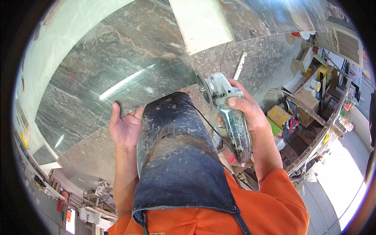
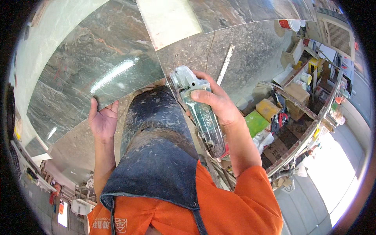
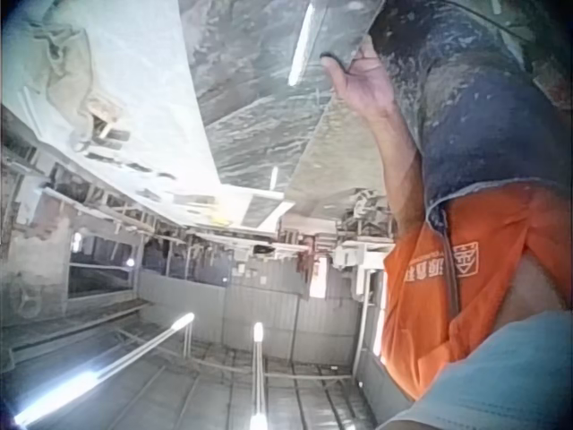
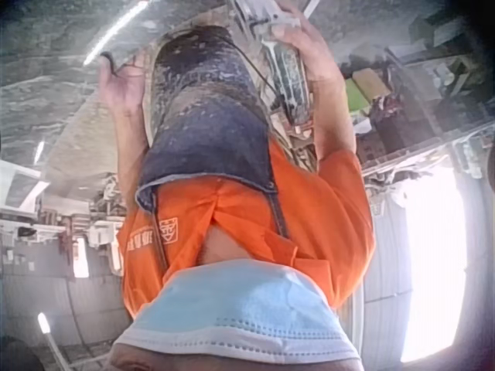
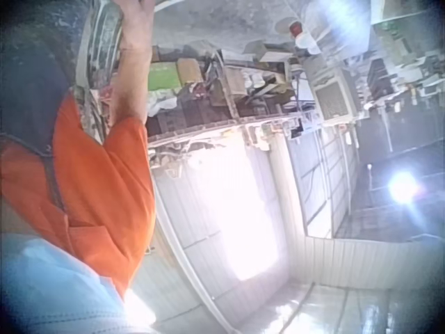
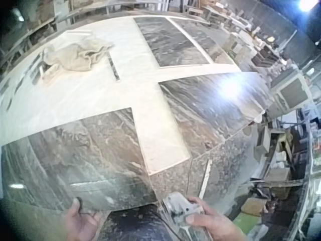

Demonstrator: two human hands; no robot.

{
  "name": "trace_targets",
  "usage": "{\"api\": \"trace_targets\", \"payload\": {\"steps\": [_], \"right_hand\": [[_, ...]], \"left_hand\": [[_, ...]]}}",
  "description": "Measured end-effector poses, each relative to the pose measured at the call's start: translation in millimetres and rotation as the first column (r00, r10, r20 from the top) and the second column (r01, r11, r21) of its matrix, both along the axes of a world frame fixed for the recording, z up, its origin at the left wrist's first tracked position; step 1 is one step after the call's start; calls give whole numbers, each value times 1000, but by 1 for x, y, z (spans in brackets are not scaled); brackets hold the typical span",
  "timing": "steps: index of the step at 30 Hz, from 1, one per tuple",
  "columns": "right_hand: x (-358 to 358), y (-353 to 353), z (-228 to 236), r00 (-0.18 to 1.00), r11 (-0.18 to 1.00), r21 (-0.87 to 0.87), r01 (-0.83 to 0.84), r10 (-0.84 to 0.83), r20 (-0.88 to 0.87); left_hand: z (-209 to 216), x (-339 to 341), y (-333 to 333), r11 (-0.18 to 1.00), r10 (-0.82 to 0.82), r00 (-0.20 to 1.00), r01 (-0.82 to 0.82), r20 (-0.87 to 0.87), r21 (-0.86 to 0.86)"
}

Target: The person applies yellow tape to the edges of large stone tiles on a workbench, then uses an angle grinder to grind the edges of the tiles. The person moves between tiles and continues grinding along the taped edges.

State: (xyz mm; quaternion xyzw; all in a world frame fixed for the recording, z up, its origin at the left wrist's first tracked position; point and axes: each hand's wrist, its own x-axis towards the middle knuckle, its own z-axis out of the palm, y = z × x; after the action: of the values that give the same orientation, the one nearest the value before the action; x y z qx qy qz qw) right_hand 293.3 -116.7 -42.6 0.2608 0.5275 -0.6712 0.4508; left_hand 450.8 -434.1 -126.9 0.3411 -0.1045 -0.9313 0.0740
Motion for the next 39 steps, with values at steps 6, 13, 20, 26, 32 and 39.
{"api": "trace_targets", "payload": {"steps": [6, 13, 20, 26, 32, 39], "right_hand": [[-8, -4, -1, 999, 1000, -22, -16, 15, -31], [-13, -10, -3, 999, 999, -38, -6, 4, -41], [-17, -12, -9, 998, 999, -44, -1, -2, -65], [-20, -10, -7, 998, 998, -61, -29, 26, -51], [-10, 0, -10, 998, 998, -46, -46, 44, -40], [12, 16, -18, 999, 999, -27, -36, 37, 36]], "left_hand": [[-2, 1, 0, 1000, 15, 1000, -15, -20, 8], [-1, 1, 1, 1000, 22, 1000, -22, -5, 9], [1, 0, 1, 1000, 22, 1000, -22, 9, 12], [-1, 2, 0, 1000, 4, 1000, -4, -5, -4], [1, 0, 1, 1000, -4, 1000, 4, 11, -13], [3, 0, -1, 1000, -26, 1000, 26, 7, -6]]}}
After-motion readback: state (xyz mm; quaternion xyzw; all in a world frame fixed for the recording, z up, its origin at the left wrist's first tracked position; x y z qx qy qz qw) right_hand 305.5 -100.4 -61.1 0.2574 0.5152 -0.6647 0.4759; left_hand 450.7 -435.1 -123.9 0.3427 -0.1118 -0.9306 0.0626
